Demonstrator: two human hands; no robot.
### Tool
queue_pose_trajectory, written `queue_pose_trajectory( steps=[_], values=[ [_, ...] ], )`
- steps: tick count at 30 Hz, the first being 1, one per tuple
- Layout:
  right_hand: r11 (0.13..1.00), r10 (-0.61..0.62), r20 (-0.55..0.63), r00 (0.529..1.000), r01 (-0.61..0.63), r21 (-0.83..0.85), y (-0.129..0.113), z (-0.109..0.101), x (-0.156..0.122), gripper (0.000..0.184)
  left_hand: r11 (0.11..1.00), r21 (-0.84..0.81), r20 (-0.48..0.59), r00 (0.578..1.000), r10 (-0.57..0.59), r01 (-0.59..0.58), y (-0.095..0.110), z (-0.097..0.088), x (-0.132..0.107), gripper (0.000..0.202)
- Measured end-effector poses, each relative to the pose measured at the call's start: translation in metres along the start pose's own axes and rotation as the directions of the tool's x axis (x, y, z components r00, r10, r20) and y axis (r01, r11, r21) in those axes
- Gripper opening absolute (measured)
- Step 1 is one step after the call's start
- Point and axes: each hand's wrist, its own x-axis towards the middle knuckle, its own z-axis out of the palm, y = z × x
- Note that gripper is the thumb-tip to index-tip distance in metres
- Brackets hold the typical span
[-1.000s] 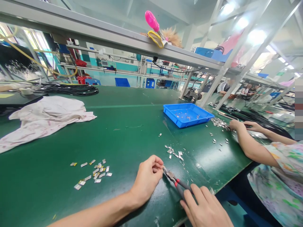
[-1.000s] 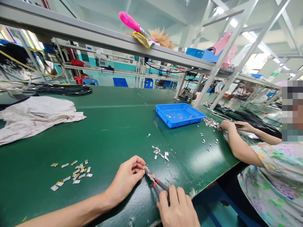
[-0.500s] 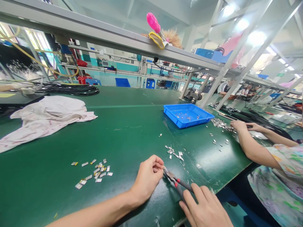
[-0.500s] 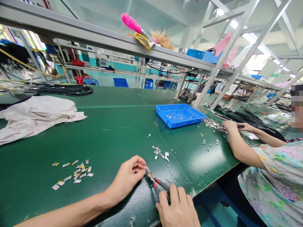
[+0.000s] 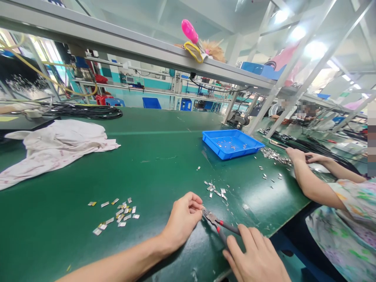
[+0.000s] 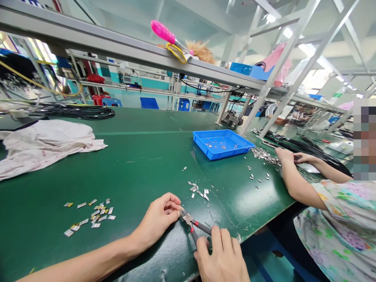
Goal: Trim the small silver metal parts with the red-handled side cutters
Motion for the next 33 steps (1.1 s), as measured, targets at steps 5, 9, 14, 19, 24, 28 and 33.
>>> queue_pose_trajectory(
  steps=[5, 9, 14, 19, 24, 28, 33],
  values=[
    [0.999, -0.011, 0.007, 1.0, 0.011, -0.048, -0.003, 0.007, -0.007, 0.013, 0.999, 0.049, 0.001, 1.0, 0.024, -0.024, -0.001, 0.0, 0.0, 0.016],
    [0.996, -0.062, 0.07, 0.996, 0.057, 0.074, 0.0, 0.009, -0.011, 0.016, 0.997, 0.07, 0.006, 0.999, 0.036, -0.037, -0.001, 0.0, 0.0, 0.016],
    [0.979, -0.018, 0.088, 0.996, 0.0, 0.206, 0.002, 0.004, -0.004, 0.024, 0.999, 0.046, 0.023, 0.999, 0.025, -0.026, -0.001, 0.0, 0.0, 0.015],
    [1.0, -0.008, -0.006, 1.0, 0.008, -0.008, -0.001, 0.005, -0.004, 0.015, 0.998, 0.051, 0.031, 0.999, 0.02, -0.021, -0.003, -0.001, 0.001, 0.017],
    [0.988, -0.053, 0.078, 0.996, 0.064, -0.142, -0.002, 0.013, -0.016, 0.004, 0.994, 0.101, 0.027, 0.999, 0.045, -0.048, -0.004, -0.002, 0.001, 0.016],
    [0.994, -0.095, 0.1, 0.99, 0.099, -0.043, 0.002, 0.015, -0.017, 0.007, 0.992, 0.112, 0.025, 0.999, 0.048, -0.05, -0.004, -0.001, -0.001, 0.015],
    [0.964, -0.015, 0.109, 0.994, -0.015, 0.265, 0.005, 0.009, -0.01, 0.022, 0.997, 0.065, 0.045, 0.999, 0.027, -0.03, -0.004, -0.002, 0.0, 0.015]
  ],
)
